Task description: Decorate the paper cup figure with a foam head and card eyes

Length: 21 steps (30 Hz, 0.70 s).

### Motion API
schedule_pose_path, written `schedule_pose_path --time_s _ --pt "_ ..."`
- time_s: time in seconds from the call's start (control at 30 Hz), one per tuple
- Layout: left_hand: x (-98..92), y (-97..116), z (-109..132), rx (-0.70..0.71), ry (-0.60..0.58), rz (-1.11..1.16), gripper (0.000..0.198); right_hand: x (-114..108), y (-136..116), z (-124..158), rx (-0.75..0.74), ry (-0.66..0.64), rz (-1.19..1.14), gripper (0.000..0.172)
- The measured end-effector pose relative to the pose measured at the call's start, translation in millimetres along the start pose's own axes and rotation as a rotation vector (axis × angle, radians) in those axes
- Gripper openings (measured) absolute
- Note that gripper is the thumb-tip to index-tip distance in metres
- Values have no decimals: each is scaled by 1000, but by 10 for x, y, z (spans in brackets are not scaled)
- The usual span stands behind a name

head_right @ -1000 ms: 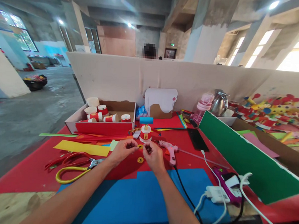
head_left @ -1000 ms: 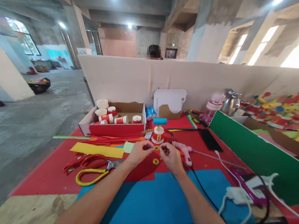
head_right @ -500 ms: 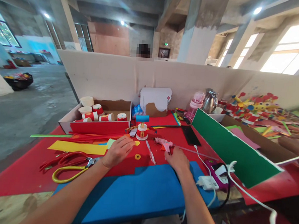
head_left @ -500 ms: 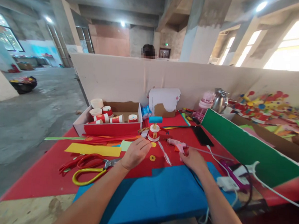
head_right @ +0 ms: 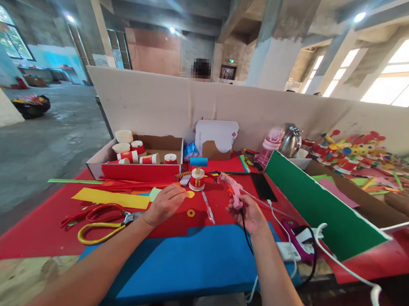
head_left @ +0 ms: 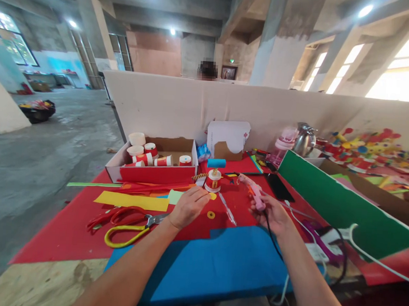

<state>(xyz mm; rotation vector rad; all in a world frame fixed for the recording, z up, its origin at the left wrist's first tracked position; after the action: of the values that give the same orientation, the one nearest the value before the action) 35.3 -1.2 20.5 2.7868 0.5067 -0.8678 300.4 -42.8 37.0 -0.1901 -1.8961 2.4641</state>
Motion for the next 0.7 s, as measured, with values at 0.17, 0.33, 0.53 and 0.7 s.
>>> schedule_pose_path --time_s 0.17,0.33,0.53,0.7 --pt "-37 -34 -10 -26 24 70 24 195 -67 -25 -32 -31 -29 22" --pt "-70 -79 -6 7 36 47 22 353 -136 92 -233 -74 121 34" --pt "-90 -142 4 9 37 -13 17 413 -227 186 -339 -89 312 41" --pt "-67 -148 7 31 33 -41 19 419 -265 247 -334 -91 413 45"
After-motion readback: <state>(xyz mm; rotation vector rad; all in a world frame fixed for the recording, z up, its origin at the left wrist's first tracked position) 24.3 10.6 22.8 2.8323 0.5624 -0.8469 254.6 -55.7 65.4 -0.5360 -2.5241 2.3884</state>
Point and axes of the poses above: each hand's wrist, its own z-axis away from the middle knuckle, its own x-axis out of the palm, y = z × x, the point moved 1 cm from there along -z, towards the middle knuckle, and after that the axes turned 10 degrees about z, right-handed, at the moved point
